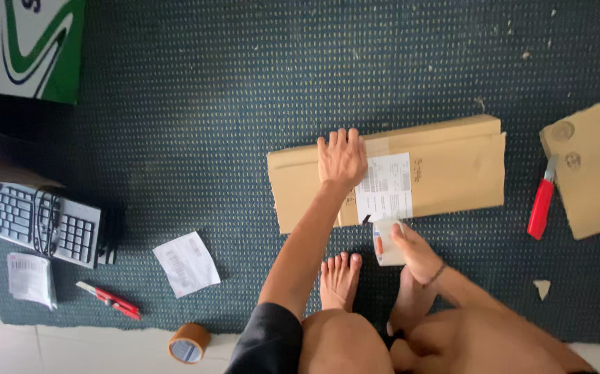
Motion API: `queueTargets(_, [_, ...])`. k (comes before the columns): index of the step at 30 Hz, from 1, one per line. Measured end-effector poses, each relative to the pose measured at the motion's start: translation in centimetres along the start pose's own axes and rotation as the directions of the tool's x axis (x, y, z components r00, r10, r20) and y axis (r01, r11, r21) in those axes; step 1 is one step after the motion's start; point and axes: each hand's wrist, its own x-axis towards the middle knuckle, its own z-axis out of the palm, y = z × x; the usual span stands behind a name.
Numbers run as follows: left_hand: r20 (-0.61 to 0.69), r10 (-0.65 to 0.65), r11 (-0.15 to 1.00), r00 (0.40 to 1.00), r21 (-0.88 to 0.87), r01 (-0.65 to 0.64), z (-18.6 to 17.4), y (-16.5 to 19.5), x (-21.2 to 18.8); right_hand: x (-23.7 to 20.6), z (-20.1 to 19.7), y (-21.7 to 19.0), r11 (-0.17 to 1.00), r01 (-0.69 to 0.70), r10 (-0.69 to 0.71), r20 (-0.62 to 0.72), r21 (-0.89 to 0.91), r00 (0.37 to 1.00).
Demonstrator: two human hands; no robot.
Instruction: The person kneels on a floor mat and packs a cardboard shipping box. They cut cardboard with a utility knife, apply clear packing tape over the shipping label, fold cardboard strips around the box, and tape the strips in place to secure the package.
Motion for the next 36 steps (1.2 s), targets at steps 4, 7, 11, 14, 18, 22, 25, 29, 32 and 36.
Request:
queueTargets(4, [-0.024,0.034,0.999,0.999,0.025,-0.033,-0.1,0.0,0.1,1.7,-0.4,2.3,0.999,0.035,-0.033,-0.056,0.029,0.998])
queueTargets(7, [-0.008,0.027,0.999,1.0,0.021,-0.027,-0.2,0.1,0.2,2.1,-0.5,3.6,0.98,0.196,-0.197,-0.041,-0.046,0.979])
queueTargets(11, [0.023,0.019,1.0,1.0,-0.023,-0.018,-0.2,0.1,0.4,1.9,-0.4,4.4,0.98,0.199,-0.197,-0.072,0.023,0.978])
queueTargets(14, [-0.025,0.04,0.999,0.999,-0.002,-0.04,-0.1,0.0,0.4,1.8,-0.7,4.5,0.993,0.111,-0.115,-0.112,-0.041,0.987])
queueTargets(18, [-0.062,0.052,0.998,0.997,0.028,-0.051,-0.2,-0.1,0.3,3.4,-1.6,4.1,0.997,-0.055,0.048,-0.112,-0.06,0.993])
queueTargets(22, [-0.038,0.031,1.0,0.999,0.007,-0.03,-0.2,0.2,0.6,5.4,-2.3,3.9,0.943,-0.33,0.334,-0.12,0.048,0.935])
queueTargets(25, [-0.022,0.021,1.0,1.0,0.008,-0.021,0.1,0.0,0.6,6.1,-2.4,3.8,0.898,-0.439,0.439,-0.151,0.034,0.886])
queueTargets(29, [-0.25,0.315,0.948,0.916,0.035,-0.317,1.0,-1.1,-0.5,5.9,-2.2,3.6,0.924,-0.37,0.381,-0.214,0.092,0.899])
queueTargets(32, [-0.082,0.74,0.658,0.668,-0.118,-0.744,0.9,-1.7,-1.9,5.9,-1.8,3.2,0.931,-0.352,0.366,-0.228,0.098,0.903])
queueTargets(36, [0.143,0.601,0.799,0.787,-0.133,-0.586,-1.4,-0.5,-4.8,6.2,-1.4,2.5,0.92,-0.368,0.39,-0.246,0.133,0.887])
